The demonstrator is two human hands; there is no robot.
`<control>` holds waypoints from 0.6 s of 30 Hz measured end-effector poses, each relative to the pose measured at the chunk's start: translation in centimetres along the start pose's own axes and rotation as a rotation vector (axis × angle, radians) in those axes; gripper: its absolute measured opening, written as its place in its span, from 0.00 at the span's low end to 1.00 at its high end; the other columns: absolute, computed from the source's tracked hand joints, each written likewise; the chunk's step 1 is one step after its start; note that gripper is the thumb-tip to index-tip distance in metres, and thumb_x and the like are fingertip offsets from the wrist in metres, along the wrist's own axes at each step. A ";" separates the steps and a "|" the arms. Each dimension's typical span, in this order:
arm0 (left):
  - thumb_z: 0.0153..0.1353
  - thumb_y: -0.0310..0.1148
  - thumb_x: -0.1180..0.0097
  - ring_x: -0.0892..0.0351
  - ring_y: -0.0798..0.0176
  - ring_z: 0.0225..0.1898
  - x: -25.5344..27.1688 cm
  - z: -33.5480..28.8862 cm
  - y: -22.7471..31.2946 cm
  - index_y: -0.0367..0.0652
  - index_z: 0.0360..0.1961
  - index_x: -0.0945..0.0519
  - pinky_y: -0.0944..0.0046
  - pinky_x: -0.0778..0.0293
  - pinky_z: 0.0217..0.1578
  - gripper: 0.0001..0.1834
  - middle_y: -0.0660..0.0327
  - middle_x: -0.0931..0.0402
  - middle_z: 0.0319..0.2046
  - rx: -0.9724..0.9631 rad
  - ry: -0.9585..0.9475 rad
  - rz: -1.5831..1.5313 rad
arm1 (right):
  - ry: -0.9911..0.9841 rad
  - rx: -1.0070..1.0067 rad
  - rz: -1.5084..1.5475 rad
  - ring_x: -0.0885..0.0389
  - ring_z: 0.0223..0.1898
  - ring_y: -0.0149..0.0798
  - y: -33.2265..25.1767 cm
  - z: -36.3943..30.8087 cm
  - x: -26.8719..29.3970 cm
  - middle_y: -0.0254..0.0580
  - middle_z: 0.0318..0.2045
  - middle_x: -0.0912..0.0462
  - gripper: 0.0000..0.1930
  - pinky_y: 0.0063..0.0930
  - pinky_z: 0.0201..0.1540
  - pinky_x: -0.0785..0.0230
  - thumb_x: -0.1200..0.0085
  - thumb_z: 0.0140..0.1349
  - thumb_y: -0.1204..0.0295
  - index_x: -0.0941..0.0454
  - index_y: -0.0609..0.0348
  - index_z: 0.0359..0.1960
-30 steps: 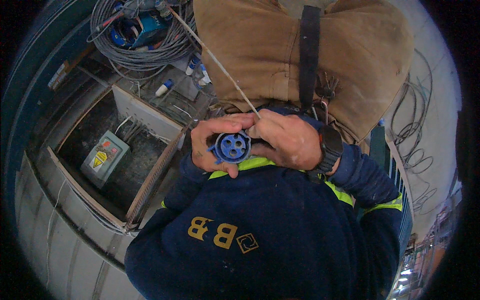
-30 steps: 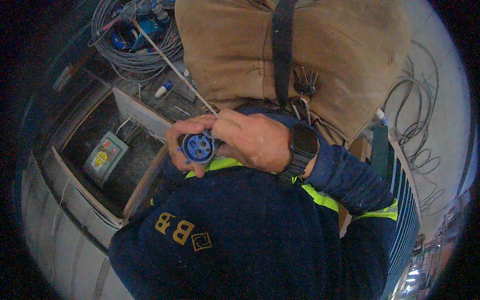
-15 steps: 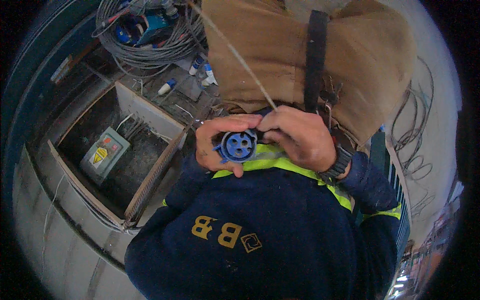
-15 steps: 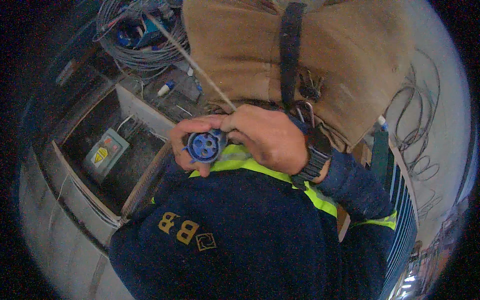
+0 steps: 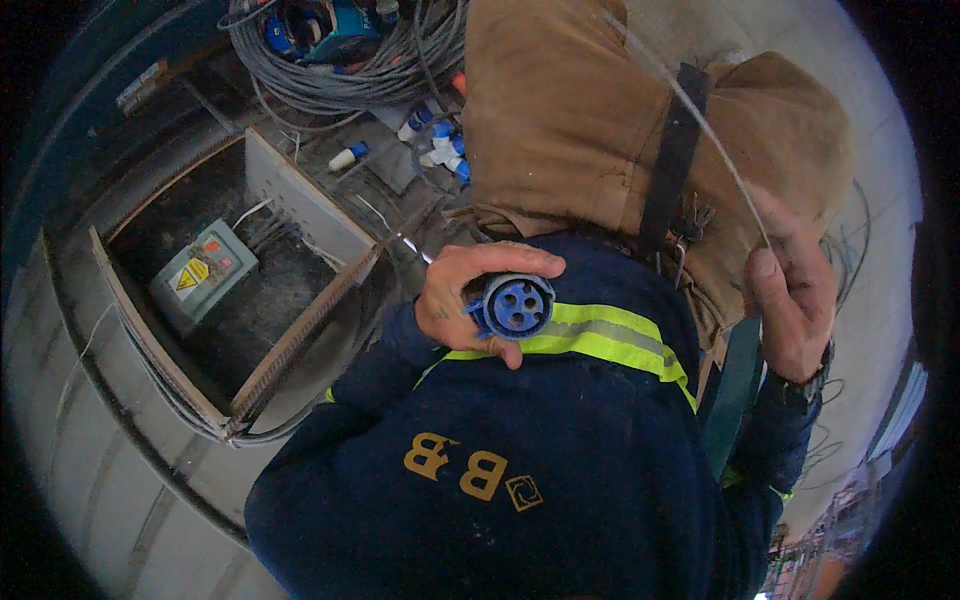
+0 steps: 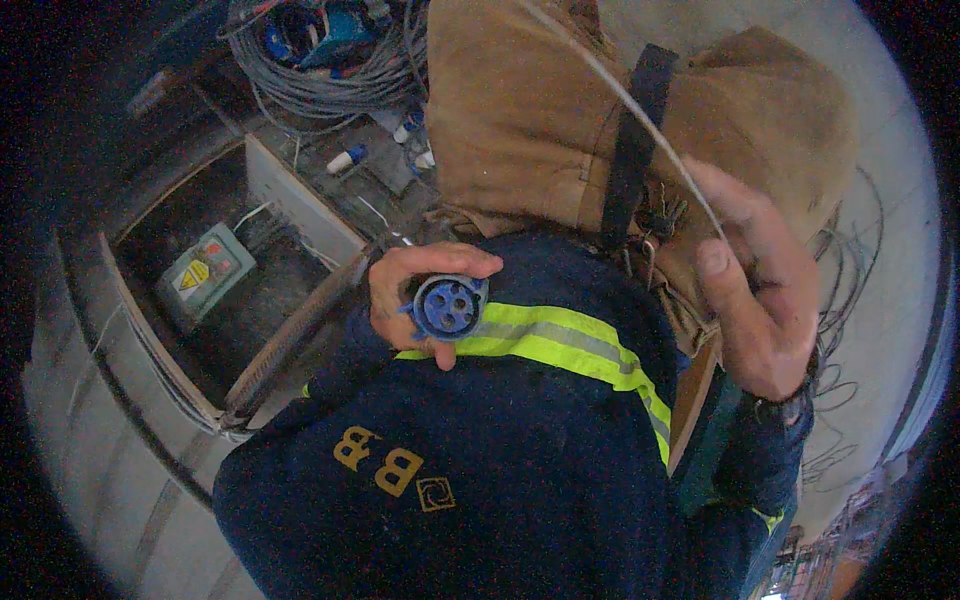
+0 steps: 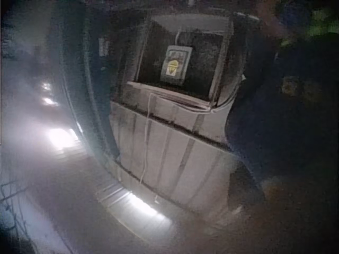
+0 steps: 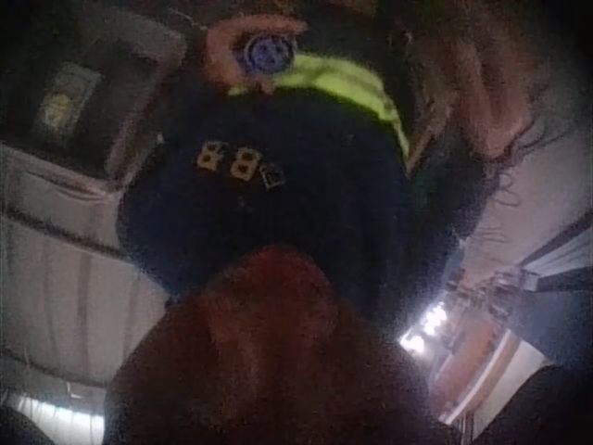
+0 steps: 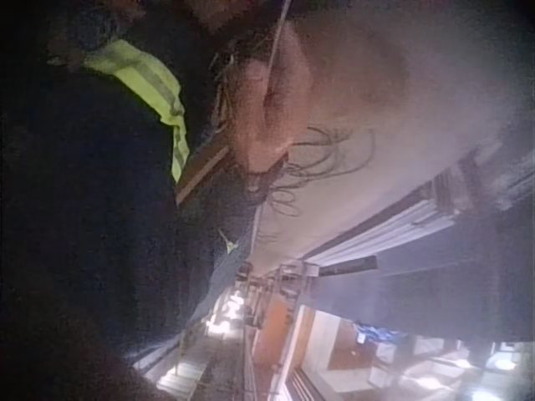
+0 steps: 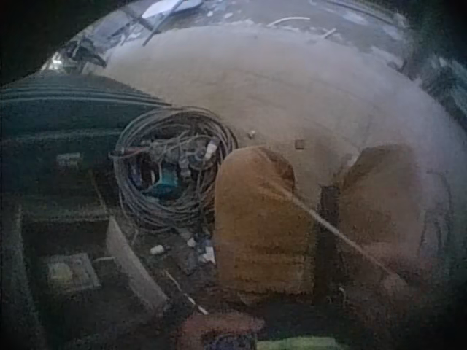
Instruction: The person holds a blue multi-pin electrical connector and repeatedly inserts and removes a thin metal rod into its openings. The person then stands and walks across the construction site while holding the rod and connector.
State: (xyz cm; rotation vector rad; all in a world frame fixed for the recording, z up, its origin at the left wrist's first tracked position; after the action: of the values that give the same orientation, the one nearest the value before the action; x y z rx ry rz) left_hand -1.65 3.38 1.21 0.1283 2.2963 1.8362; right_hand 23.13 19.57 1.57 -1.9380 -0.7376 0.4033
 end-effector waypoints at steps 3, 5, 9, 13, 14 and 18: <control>0.32 0.43 0.18 0.22 0.51 0.55 -0.3 -1.1 -0.5 0.30 0.59 0.32 0.57 0.28 0.57 0.53 0.44 0.22 0.51 0.007 0.086 -0.062 | -0.102 0.025 -0.235 0.17 0.33 0.34 -1.0 -1.1 0.7 0.44 0.34 0.14 0.16 0.27 0.37 0.29 0.48 0.63 0.69 0.21 0.64 0.50; 0.32 0.44 0.18 0.22 0.51 0.55 -0.4 -1.2 -0.3 0.29 0.61 0.35 0.57 0.29 0.58 0.56 0.44 0.22 0.51 -0.049 0.079 -0.011 | -0.210 0.020 -0.278 0.16 0.31 0.37 -1.8 -1.8 0.8 0.45 0.31 0.14 0.14 0.27 0.34 0.29 0.46 0.61 0.70 0.18 0.63 0.46; 0.32 0.45 0.18 0.21 0.50 0.55 -0.5 -1.4 -0.2 0.29 0.64 0.41 0.56 0.29 0.58 0.61 0.41 0.22 0.50 -0.087 0.081 0.004 | -0.448 0.031 -0.225 0.18 0.20 0.43 -3.1 -2.9 1.3 0.46 0.23 0.17 0.13 0.28 0.25 0.30 0.42 0.56 0.74 0.17 0.63 0.43; 0.34 0.47 0.19 0.22 0.48 0.54 -0.3 -1.9 -1.1 0.29 0.65 0.43 0.54 0.29 0.58 0.62 0.38 0.23 0.50 -0.137 0.116 -0.084 | -0.526 0.194 -0.225 0.23 0.13 0.43 -4.4 -3.7 1.7 0.42 0.15 0.21 0.14 0.30 0.17 0.34 0.41 0.54 0.77 0.17 0.64 0.44; 0.34 0.48 0.20 0.22 0.47 0.54 -0.2 -1.9 -0.6 0.29 0.65 0.43 0.54 0.28 0.57 0.62 0.38 0.23 0.50 -0.113 0.120 -0.086 | -0.542 0.224 -0.231 0.24 0.12 0.42 -4.7 -3.9 1.9 0.40 0.13 0.22 0.14 0.31 0.16 0.34 0.41 0.54 0.77 0.18 0.64 0.44; 0.33 0.49 0.20 0.22 0.50 0.54 0.0 -1.0 0.0 0.28 0.65 0.43 0.54 0.28 0.57 0.63 0.38 0.24 0.51 -0.045 0.103 -0.020 | -0.513 0.250 -0.304 0.28 0.09 0.38 -5.9 -5.3 3.6 0.33 0.10 0.28 0.16 0.32 0.13 0.39 0.41 0.52 0.77 0.17 0.62 0.44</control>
State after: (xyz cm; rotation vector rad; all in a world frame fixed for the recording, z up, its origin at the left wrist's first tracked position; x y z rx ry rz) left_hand -1.84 2.44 1.41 0.0038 2.3120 1.9261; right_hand 26.92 20.23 9.34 -1.4657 -1.2288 0.7764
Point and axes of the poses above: each hand's wrist, its own z-axis towards the middle knuckle, its own x-axis out of the back of the hand, y = z × x, the point moved 6 cm from there along z, towards the middle knuckle
